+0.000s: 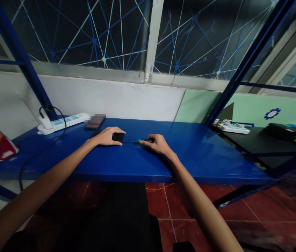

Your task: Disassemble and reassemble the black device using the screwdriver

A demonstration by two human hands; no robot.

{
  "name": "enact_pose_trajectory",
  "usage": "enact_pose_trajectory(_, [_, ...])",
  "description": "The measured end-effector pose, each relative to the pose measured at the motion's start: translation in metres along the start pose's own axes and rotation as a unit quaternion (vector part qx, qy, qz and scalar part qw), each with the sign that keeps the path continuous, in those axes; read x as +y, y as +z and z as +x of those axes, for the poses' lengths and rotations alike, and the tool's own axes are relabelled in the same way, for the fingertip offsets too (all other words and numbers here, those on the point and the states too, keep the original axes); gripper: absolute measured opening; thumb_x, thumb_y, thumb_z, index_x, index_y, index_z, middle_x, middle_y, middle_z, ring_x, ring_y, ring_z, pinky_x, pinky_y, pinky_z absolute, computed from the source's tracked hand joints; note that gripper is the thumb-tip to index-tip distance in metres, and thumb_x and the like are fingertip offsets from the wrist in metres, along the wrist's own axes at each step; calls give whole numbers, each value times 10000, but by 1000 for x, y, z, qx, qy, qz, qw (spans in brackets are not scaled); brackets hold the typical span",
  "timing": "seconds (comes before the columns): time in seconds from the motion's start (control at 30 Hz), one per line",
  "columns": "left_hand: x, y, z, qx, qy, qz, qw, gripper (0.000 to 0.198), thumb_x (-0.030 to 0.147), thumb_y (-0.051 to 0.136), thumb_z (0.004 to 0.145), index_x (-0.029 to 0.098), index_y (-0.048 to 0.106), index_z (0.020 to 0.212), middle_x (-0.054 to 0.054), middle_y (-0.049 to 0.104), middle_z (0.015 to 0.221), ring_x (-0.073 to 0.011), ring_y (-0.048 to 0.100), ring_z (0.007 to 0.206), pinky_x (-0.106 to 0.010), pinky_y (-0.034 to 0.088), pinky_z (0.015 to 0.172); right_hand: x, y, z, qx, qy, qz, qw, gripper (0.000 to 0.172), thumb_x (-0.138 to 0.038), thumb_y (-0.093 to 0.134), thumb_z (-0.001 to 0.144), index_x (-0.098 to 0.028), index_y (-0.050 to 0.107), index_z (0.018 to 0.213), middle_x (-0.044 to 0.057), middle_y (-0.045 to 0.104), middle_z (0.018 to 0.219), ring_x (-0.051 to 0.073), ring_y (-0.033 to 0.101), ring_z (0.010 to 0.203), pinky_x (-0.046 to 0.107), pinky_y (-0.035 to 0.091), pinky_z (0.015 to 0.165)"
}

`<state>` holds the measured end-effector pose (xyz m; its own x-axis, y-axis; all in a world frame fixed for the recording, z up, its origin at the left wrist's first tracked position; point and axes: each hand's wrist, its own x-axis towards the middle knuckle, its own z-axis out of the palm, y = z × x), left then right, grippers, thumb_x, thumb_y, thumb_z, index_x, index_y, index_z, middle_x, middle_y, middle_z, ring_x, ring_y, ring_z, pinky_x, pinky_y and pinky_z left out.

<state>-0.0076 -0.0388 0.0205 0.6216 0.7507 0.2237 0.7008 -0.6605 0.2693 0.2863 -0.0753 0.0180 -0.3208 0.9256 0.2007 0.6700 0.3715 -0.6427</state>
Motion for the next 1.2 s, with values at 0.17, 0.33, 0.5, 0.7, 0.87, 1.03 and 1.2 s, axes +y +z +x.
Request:
enact_pose_trajectory(0.17, [0, 1, 0, -1, -1, 3, 1000, 603, 567, 649, 754, 305, 554, 1290, -69, 562, 1317, -302, 535, 1170, -429, 425, 931, -1, 1, 1, 17, -29, -53, 998, 563, -667, 498, 811, -155, 608, 602, -12, 461, 508, 101, 348, 495, 268, 248, 489])
enact_pose_trajectory(0.33, [0, 1, 0, 3, 3, 5, 1000, 596, 568, 646, 756, 300, 561, 1282, -68, 567, 1311, -293, 540, 1161, -420, 415, 943, 0, 4, 1, 7, -35, -14, 999, 464, -616, 557, 801, -158, 621, 758, -6, 535, 600, 102, 390, 521, 252, 278, 497])
enact_pose_trajectory(0.5, [-1, 2, 0, 0, 8, -1, 1000, 602, 569, 647, 754, 291, 566, 1281, -68, 558, 1317, -298, 531, 1171, -412, 403, 957, 2, 5, 0, -20, -21, 80, 996, 405, -499, 739, 666, -181, 564, 846, 6, 610, 678, 121, 476, 569, 236, 336, 512])
enact_pose_trajectory(0.7, [-1, 3, 0, -7, -3, 0, 1000, 601, 577, 637, 757, 296, 567, 1283, -68, 549, 1325, -309, 524, 1171, -424, 391, 962, -4, 2, -3, -37, 25, 71, 997, 469, -626, 614, 743, -169, 561, 652, -8, 510, 500, 96, 406, 437, 244, 286, 442])
enact_pose_trajectory(0.87, [1, 0, 0, -6, -6, -6, 1000, 623, 577, 647, 748, 289, 558, 1293, -70, 553, 1327, -312, 527, 1177, -419, 405, 959, -8, 1, -3, -24, 6, 38, 999, 535, -659, 571, 769, -160, 574, 576, -5, 484, 502, 90, 386, 466, 248, 271, 453])
enact_pose_trajectory(1.03, [1, -4, -1, -14, -11, -71, 997, 771, 565, 714, 687, 291, 476, 1367, -76, 539, 1365, -316, 491, 1242, -432, 401, 991, -3, -1, 1, 25, 26, 62, 997, 546, -669, 574, 760, -167, 527, 552, -25, 418, 487, 82, 330, 462, 254, 226, 443])
enact_pose_trajectory(1.2, [4, -4, 0, -31, 15, -146, 989, 920, 527, 768, 629, 263, 391, 1426, -101, 588, 1296, -309, 518, 1218, -454, 391, 1006, 3, -2, 4, 107, 56, 51, 991, 554, -669, 545, 772, -190, 446, 512, -40, 345, 443, 83, 299, 442, 263, 203, 439])
